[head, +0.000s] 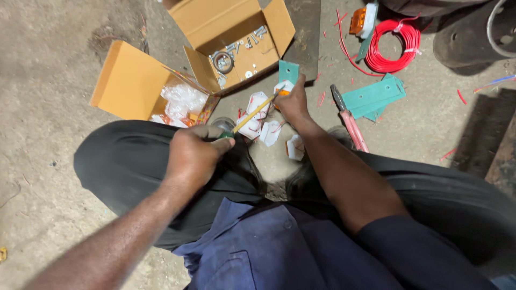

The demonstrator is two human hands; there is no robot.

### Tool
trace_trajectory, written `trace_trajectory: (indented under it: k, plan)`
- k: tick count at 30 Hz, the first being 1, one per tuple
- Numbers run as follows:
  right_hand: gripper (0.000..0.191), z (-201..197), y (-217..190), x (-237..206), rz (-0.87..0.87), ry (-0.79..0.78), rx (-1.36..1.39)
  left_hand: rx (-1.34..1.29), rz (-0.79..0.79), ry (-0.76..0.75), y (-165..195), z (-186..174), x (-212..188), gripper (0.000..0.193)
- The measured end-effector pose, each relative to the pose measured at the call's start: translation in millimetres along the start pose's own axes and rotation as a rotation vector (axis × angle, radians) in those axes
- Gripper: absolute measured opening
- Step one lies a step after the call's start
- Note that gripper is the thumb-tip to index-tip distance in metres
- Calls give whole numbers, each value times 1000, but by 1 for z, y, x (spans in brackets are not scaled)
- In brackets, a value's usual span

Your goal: The person sits on the floor and assembles small electrical components, likely turn signals, by attaching them to metal brackets. They use pliers to secure the parts and a screwdriver to tighten screws, handling multiple units one by one.

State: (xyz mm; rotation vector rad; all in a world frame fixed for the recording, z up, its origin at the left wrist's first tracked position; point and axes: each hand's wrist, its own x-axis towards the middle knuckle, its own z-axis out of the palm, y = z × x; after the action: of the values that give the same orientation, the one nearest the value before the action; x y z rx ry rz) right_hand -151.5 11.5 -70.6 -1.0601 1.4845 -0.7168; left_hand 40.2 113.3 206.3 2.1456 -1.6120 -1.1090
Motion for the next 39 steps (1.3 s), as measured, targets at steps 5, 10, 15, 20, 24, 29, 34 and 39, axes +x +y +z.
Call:
trace_trajectory:
  k: [5, 10, 15, 20, 24, 29, 34, 39]
  plan:
    - [75, -8, -1, 4, -13, -15, 9, 687, 622, -224, 31, -39, 19, 17]
    - [75, -6, -6, 10, -51, -12, 113, 425, 503, -98, 24, -35, 19, 17]
    - [75, -3, -7, 5, 21, 34, 1, -455, -267, -5, -15, 8, -4, 17]
    - [69, -5, -8, -1, 11, 2, 12, -354, -249, -43, -11, 8, -3, 16]
    - [69, -9, -6, -7, -25, -43, 54, 337, 277, -54, 21, -17, 1, 16]
    - [73, -8, -4, 0, -65, 10, 1, 643, 673, -232, 22, -43, 28, 16]
    - [76, -2, -7, 9, -25, 37, -26, -53, 83, 171, 3, -8, 16, 15]
    - [89, 0, -8, 11, -7, 83, -50, -602, -379, -75, -8, 1, 5, 15]
